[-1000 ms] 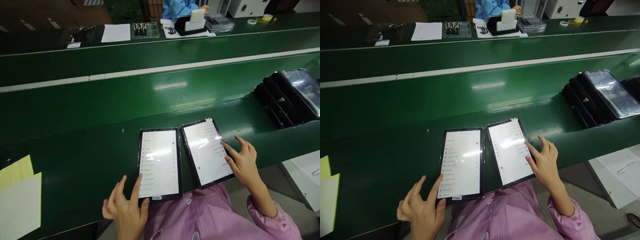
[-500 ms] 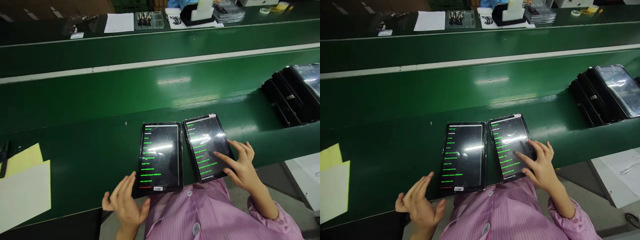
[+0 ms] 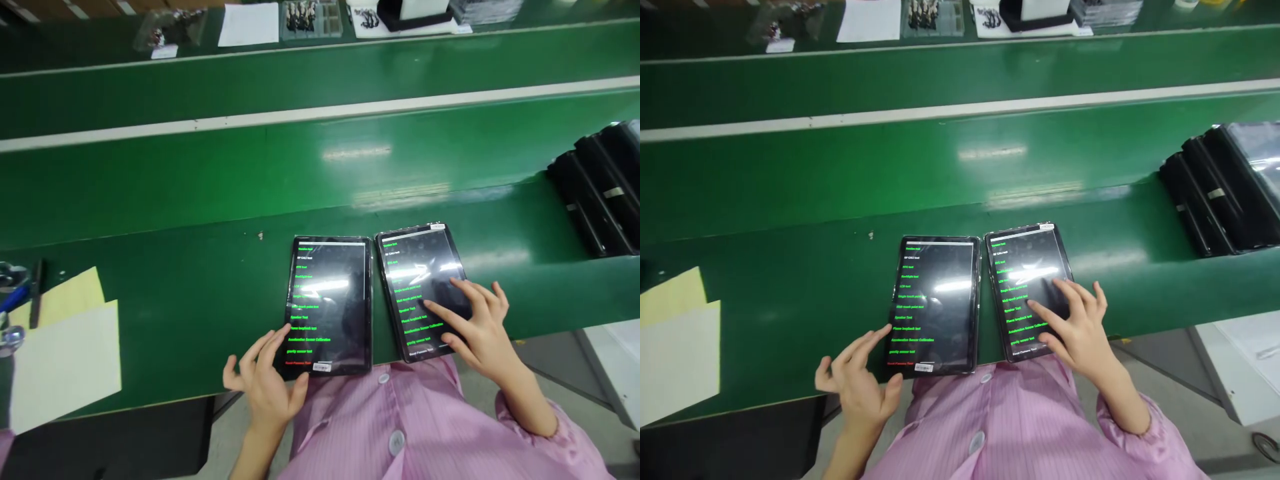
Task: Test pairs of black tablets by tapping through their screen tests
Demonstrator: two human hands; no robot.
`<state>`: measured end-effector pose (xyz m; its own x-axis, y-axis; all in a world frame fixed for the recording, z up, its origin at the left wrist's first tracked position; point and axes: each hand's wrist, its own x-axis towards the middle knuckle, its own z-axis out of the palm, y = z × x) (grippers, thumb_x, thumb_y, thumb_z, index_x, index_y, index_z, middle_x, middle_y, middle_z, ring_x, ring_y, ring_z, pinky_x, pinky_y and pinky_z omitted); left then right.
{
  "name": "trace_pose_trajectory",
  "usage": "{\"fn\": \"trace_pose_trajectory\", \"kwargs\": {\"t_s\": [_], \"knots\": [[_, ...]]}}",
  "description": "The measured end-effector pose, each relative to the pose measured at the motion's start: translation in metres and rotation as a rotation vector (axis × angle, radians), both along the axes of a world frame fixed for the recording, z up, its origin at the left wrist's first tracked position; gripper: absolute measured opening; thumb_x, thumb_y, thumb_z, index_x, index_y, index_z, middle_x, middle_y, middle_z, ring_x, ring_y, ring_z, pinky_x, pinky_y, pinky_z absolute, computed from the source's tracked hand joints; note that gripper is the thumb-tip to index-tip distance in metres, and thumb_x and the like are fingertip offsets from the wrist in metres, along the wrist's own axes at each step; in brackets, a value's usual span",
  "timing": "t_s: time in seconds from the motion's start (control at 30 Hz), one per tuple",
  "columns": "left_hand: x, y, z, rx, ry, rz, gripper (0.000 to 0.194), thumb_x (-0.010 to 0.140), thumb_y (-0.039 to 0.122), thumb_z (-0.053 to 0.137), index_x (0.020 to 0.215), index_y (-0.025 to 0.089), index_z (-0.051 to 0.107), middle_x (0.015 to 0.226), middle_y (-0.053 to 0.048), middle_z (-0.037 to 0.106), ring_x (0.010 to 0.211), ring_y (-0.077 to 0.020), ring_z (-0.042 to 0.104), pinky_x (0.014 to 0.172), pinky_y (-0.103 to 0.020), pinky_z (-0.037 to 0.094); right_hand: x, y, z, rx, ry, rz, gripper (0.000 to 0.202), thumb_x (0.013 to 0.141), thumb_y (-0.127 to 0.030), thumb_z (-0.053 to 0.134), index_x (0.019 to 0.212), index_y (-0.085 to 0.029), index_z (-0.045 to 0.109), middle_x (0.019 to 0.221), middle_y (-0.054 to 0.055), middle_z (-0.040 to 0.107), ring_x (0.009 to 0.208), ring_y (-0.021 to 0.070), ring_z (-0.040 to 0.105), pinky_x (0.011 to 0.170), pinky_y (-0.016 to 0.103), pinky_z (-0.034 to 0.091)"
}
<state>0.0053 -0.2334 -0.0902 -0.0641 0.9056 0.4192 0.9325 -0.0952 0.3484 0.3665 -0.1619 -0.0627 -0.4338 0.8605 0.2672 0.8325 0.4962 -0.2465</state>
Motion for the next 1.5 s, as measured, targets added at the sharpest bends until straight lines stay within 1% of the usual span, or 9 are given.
{"fn": "trace_pose_trajectory", "kwargs": {"t_s": [0.23,0.4,0.77,0.93,1.13,1.23,1.33,1.4,1.5], "knots": [[0.002,0.008,0.004,-0.134,0.028,-0.088,0.074,0.091,0.073,0.032,0.141,0.021,0.048,0.122,-0.015,0.067,0.118,-0.0372,0.051,0.110,-0.057,0.007,-0.012,0.001,-0.002,0.020,-0.033,0.027,0.043,0.102,-0.056,0.034,0.132,-0.044,0.063,0.148,0.006,0.040,0.126,0.0352,0.041,0.112,0.065,0.014],[-0.008,0.003,-0.004,0.001,-0.104,0.052,0.083,0.083,0.081,0.032,0.138,0.022,0.050,0.122,-0.016,0.064,0.125,-0.0386,0.049,0.108,-0.056,0.022,0.000,0.001,0.001,0.123,0.079,-0.061,0.046,0.101,-0.056,0.035,0.137,-0.040,0.058,0.145,0.007,0.041,0.121,0.0355,0.044,0.112,0.064,0.019],[-0.002,0.009,0.003,-0.081,-0.039,0.103,0.093,0.087,0.082,0.011,0.139,0.016,0.051,0.133,-0.021,0.056,0.123,-0.0388,0.050,0.112,-0.057,0.012,-0.005,0.005,-0.003,0.049,0.018,-0.060,0.041,0.100,-0.052,0.047,0.132,-0.033,0.063,0.143,0.011,0.047,0.122,0.0361,0.045,0.112,0.064,0.017],[-0.001,0.008,0.001,-0.045,-0.020,0.082,0.095,0.087,0.081,0.009,0.142,0.015,0.048,0.135,-0.022,0.054,0.123,-0.0394,0.048,0.111,-0.058,0.011,-0.008,0.001,-0.001,-0.002,0.048,0.153,0.032,0.097,-0.059,0.049,0.111,-0.044,0.074,0.145,0.001,0.049,0.123,0.0343,0.045,0.113,0.064,0.015],[-0.001,0.009,0.001,-0.040,-0.004,0.067,0.093,0.089,0.080,0.009,0.146,0.015,0.044,0.137,-0.023,0.052,0.124,-0.0406,0.048,0.110,-0.058,0.011,-0.009,0.010,-0.001,-0.034,0.008,-0.014,0.066,0.090,-0.073,0.052,0.143,-0.033,0.054,0.151,0.011,0.045,0.131,0.0415,0.039,0.112,0.069,0.007],[0.001,0.010,0.003,0.016,0.015,0.046,0.089,0.091,0.077,0.009,0.148,0.017,0.042,0.137,-0.022,0.053,0.123,-0.0400,0.049,0.110,-0.058,0.013,-0.015,0.015,-0.001,-0.081,0.040,0.013,0.055,0.097,-0.058,0.055,0.142,-0.027,0.050,0.138,0.012,0.060,0.125,0.0365,0.047,0.112,0.065,0.008],[0.001,0.008,0.004,0.041,0.027,0.037,0.085,0.093,0.074,0.010,0.149,0.018,0.041,0.137,-0.021,0.053,0.123,-0.0399,0.049,0.109,-0.059,0.014,-0.018,0.012,0.001,-0.119,0.173,0.272,0.020,0.103,-0.021,0.050,0.118,-0.025,0.062,0.103,0.004,0.074,0.093,0.0214,0.060,0.103,0.048,0.030],[0.000,0.006,0.004,0.033,0.030,0.041,0.084,0.093,0.073,0.010,0.149,0.019,0.041,0.137,-0.021,0.053,0.123,-0.0404,0.049,0.109,-0.060,0.014,-0.013,0.009,0.005,-0.153,0.231,0.395,0.023,0.099,-0.006,0.046,0.103,-0.021,0.063,0.082,0.000,0.070,0.072,0.0156,0.056,0.082,0.036,0.039],[-0.004,0.002,0.004,0.019,0.020,0.034,0.081,0.094,0.072,0.013,0.149,0.020,0.041,0.137,-0.020,0.053,0.123,-0.0404,0.049,0.110,-0.061,0.014,0.001,0.007,0.012,-0.163,0.258,0.325,0.024,0.089,0.000,0.048,0.092,-0.021,0.060,0.072,-0.001,0.062,0.064,0.0150,0.050,0.062,0.032,0.034]]}}
